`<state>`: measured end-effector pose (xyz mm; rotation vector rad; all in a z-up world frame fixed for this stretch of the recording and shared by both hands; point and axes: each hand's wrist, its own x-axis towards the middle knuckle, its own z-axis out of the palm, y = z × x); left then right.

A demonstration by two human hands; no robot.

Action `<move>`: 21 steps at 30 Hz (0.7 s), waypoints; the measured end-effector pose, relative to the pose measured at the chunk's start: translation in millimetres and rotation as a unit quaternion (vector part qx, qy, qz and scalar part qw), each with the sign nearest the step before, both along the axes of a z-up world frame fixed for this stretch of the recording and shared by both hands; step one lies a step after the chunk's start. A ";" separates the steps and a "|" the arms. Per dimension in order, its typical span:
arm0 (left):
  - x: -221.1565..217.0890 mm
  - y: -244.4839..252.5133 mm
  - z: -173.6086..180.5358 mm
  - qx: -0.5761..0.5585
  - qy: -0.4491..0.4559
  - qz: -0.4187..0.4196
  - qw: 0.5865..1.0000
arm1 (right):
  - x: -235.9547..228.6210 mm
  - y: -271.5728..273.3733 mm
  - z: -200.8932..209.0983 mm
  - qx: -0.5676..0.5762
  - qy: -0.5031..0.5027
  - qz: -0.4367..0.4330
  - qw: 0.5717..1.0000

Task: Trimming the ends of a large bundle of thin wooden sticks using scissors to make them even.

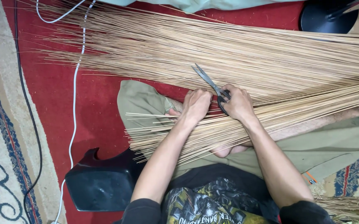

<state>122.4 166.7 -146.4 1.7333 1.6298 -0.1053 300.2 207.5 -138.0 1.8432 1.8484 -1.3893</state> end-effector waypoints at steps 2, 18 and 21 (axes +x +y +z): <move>-0.1 -0.5 -0.8 -0.005 0.001 0.001 1.000 | 1.1 -1.0 -0.9 0.003 0.005 -0.005 1.000; -55.6 -56.0 105.1 0.296 -0.087 0.081 0.948 | -2.7 -11.5 87.5 0.137 0.185 -0.111 0.967; -88.6 -78.7 135.4 0.350 -0.056 0.130 0.926 | -7.2 -16.4 103.6 0.148 0.234 -0.111 0.954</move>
